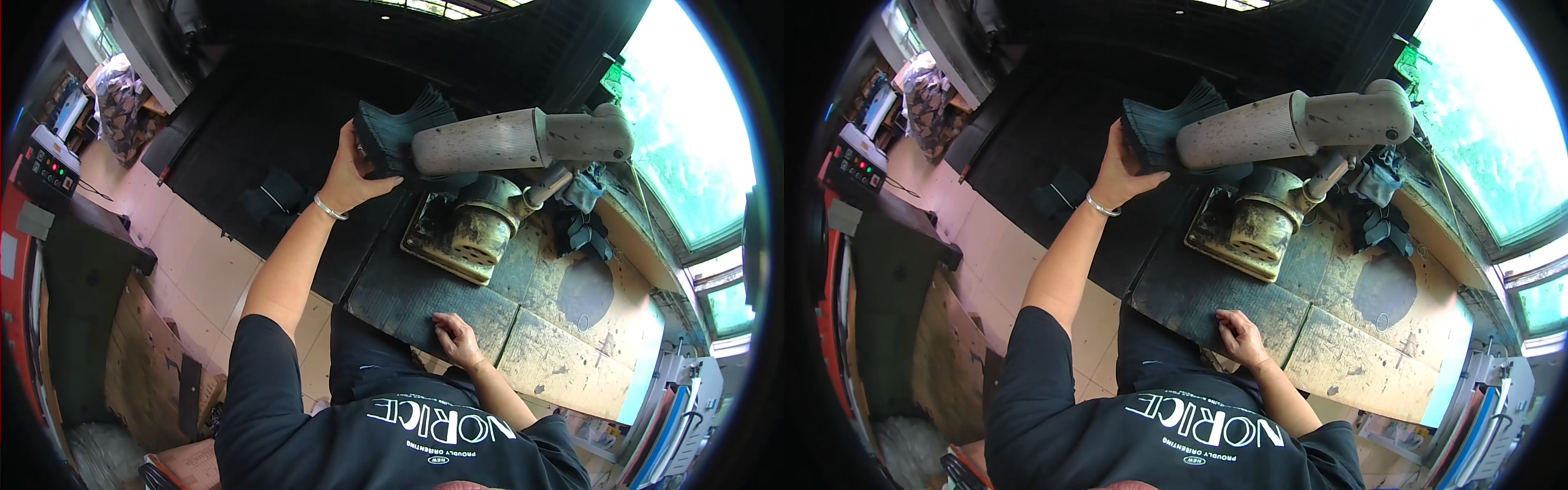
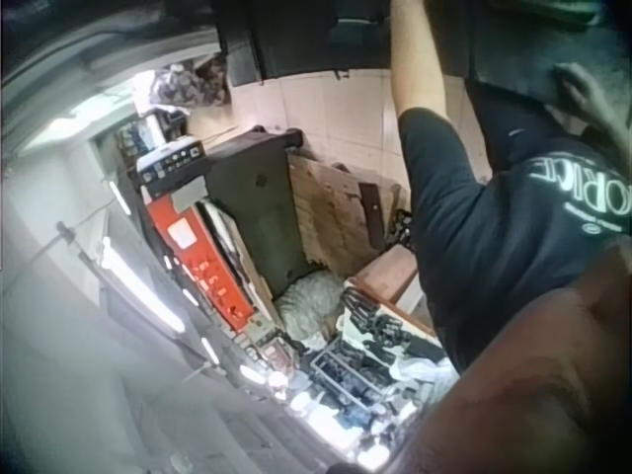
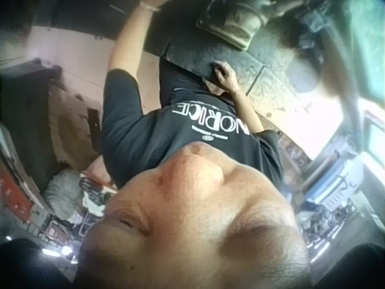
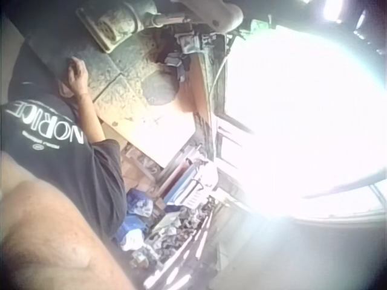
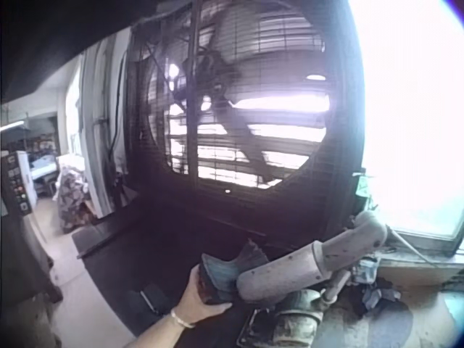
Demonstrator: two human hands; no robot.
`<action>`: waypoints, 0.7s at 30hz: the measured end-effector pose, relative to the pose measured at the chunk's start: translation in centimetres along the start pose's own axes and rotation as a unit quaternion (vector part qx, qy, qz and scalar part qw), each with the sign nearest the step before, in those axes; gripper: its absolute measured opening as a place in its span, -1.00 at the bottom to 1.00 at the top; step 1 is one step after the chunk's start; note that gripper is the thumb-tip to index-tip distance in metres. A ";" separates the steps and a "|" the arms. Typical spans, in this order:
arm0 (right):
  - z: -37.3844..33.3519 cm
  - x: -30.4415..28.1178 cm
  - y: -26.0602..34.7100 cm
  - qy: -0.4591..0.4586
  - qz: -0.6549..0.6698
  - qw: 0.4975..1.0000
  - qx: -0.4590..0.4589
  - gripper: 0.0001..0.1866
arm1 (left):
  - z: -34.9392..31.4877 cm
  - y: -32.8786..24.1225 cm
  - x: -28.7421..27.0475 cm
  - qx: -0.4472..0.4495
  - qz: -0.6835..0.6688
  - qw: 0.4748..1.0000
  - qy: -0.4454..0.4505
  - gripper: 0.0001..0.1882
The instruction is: Organize and secure shoe upper components using rubber bands and machinery.
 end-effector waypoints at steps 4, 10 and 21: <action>-0.1 0.0 0.1 0.002 -0.001 1.000 -0.003 -0.70 | -0.1 -0.5 -0.4 0.004 0.035 0.999 0.004 0.12; -0.2 -0.1 0.0 0.000 0.003 1.000 -0.003 -0.70 | -0.2 -0.8 -0.6 0.000 0.037 0.999 0.003 0.13; 0.0 0.1 -0.5 -0.001 -0.001 1.000 -0.016 -0.70 | 1.4 2.4 1.7 0.011 -0.075 0.997 -0.003 0.09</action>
Point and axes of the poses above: each hand's wrist, its own z-axis towards the middle knuckle, its own x-axis out of the palm, y = z × x, the point moved 8 cm from there along z, towards the middle knuckle, and after that the axes turned 7 degrees about z, right-handed, at the moved point
